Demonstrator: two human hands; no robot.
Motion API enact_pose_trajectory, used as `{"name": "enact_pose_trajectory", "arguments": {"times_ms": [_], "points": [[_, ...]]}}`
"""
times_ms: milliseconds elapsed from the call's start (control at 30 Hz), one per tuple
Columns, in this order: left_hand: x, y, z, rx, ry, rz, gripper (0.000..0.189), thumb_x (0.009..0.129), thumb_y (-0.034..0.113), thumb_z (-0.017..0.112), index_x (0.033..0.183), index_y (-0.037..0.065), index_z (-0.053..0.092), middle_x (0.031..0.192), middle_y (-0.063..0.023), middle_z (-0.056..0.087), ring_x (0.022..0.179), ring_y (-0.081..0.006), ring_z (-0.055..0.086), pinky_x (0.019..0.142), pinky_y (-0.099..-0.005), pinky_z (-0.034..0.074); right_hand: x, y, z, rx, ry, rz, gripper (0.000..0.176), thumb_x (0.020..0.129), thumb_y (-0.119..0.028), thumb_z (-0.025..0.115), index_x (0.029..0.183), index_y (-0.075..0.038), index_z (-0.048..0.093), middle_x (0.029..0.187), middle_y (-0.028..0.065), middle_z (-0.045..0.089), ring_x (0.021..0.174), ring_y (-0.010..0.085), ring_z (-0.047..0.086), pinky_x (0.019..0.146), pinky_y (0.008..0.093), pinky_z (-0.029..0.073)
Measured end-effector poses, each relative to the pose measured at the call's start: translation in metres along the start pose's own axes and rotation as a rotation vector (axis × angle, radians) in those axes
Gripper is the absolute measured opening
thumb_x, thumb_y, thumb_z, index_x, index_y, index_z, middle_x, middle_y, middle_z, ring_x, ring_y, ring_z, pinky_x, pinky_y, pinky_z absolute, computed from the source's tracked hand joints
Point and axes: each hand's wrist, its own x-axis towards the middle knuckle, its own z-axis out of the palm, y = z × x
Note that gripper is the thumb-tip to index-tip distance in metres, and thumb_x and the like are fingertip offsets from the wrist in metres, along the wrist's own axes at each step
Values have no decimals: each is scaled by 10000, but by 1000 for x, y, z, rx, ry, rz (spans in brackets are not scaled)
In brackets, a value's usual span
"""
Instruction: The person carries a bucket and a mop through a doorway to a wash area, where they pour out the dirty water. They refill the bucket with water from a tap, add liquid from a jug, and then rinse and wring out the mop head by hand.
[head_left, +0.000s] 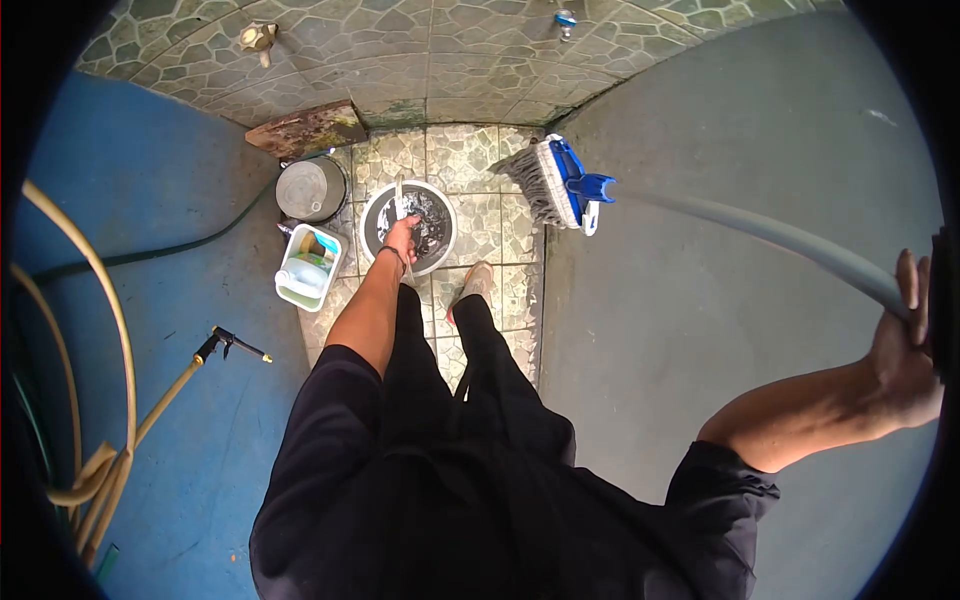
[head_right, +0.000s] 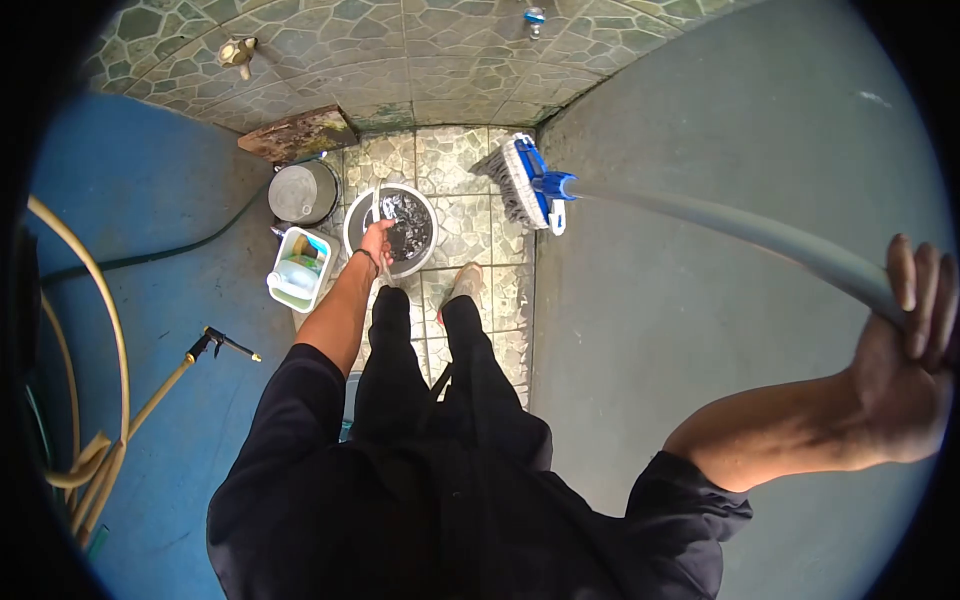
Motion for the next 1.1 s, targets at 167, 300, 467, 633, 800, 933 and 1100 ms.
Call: {"name": "enact_pose_trajectory", "arguments": {"times_ms": [167, 300, 467, 633, 800, 933, 1100], "points": [[55, 17, -19, 40, 115, -90, 295, 739, 399, 665, 865, 153, 562, 521, 18, 342, 400, -119, 308, 427, -305, 306, 5, 155, 10, -68, 621, 249, 458, 968, -311, 296, 549, -162, 187, 489, 11, 165, 461, 137, 133, 505, 298, 209], [80, 19, -31, 28, 153, -67, 289, 750, 372, 677, 858, 131, 559, 523, 5, 368, 402, -126, 336, 437, -304, 353, -12, 189, 26, -109, 551, 218, 492, 986, -357, 281, 547, -159, 182, 475, 7, 171, 456, 125, 137, 486, 289, 183], [132, 9, -22, 53, 317, -41, 366, 800, 427, 649, 1001, 130, 574, 663, -9, 490, 551, -134, 462, 477, -302, 407, -40, 252, 9, -148, 579, 242, 523, 984, -440, 273, 547, -168, 179, 457, -17, 145, 436, 117, 108, 465, 277, 175], [185, -3, -26, 154, 378, -7, 486, 819, 557, 590, 1062, 136, 593, 787, -34, 565, 650, -169, 535, 485, -303, 444, -89, 301, 19, -178, 667, 261, 548, 964, -497, 311, 547, -170, 177, 456, -24, 136, 427, 110, 100, 450, 263, 179], [266, -23, -15, 105, 402, 11, 509, 834, 552, 581, 1076, 104, 585, 835, -41, 570, 657, -167, 535, 462, -285, 464, -120, 340, 4, -163, 609, 303, 566, 953, -521, 338, 539, -171, 176, 451, -28, 137, 420, 103, 107, 453, 262, 190], [286, -25, -2, 128, 300, 9, 567, 877, 516, 547, 1190, 44, 520, 786, -49, 554, 626, -152, 529, 429, -238, 448, -149, 366, -11, -127, 598, 337, 565, 943, -518, 377, 533, -181, 183, 444, -34, 141, 419, 99, 112, 461, 262, 195], [341, -59, -35, 571, 721, 121, 616, 843, 529, 567, 1140, -7, 502, 780, -99, 590, 662, -253, 596, 586, -370, 513, -165, 379, -12, -86, 622, 408, 555, 931, -491, 426, 545, -189, 166, 443, -34, 138, 428, 98, 121, 492, 270, 208]]}}
